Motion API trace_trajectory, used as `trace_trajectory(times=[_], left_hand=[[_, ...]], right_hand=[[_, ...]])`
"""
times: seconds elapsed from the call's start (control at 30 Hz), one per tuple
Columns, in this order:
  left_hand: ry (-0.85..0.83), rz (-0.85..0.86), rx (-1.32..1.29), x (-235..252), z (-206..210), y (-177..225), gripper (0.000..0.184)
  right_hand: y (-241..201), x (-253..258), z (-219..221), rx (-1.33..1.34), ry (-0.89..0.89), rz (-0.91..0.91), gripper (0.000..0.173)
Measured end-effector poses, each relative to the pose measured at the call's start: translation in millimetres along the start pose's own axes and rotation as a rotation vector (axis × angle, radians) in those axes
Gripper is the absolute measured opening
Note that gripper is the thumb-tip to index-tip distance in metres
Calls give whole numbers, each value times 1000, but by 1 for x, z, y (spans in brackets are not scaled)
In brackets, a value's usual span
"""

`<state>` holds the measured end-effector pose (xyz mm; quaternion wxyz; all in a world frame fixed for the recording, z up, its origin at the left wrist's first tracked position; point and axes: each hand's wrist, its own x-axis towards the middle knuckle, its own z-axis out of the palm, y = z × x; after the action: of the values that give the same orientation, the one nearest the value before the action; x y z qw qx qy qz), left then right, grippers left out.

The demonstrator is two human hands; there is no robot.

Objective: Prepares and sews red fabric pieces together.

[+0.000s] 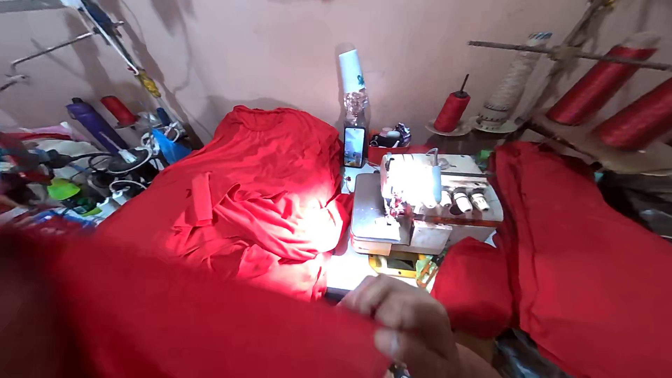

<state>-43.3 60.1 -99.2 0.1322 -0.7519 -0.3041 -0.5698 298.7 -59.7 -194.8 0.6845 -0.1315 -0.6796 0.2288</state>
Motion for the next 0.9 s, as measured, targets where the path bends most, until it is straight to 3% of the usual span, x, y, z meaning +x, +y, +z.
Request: trace_trajectory(times=[0.07, 0.13, 0.23, 0.3, 0.37, 0.47, 0.53, 0.77, 0.9], left_hand=[[-72, 403, 12, 96, 77, -16, 29], [-207, 572, -52, 157, 164, 14, 26], [-535, 450, -120, 131, 283, 22, 24], [-771, 230, -143, 80, 339, 25, 17], [-930, 119, -160, 32, 377, 17, 16], [-1135, 13, -92, 7, 402, 24, 25], [-1176, -20, -56, 3, 411, 36, 26], [-925, 26, -124, -17, 442, 39, 17], [-925, -32, -130, -14, 452, 58, 17]], right_hand=[[20, 4, -6, -101, 239, 56, 23], [43, -1, -14, -51, 509, 233, 24], [70, -31, -25, 5, 787, 562, 22], [82, -64, -30, -66, 784, 720, 22], [88, -92, -31, -146, 778, 843, 23], [92, -112, -33, -202, 777, 887, 24], [93, -113, -37, -230, 797, 860, 24], [107, -103, -49, -271, 871, 732, 28], [105, -96, -54, -299, 901, 734, 29]])
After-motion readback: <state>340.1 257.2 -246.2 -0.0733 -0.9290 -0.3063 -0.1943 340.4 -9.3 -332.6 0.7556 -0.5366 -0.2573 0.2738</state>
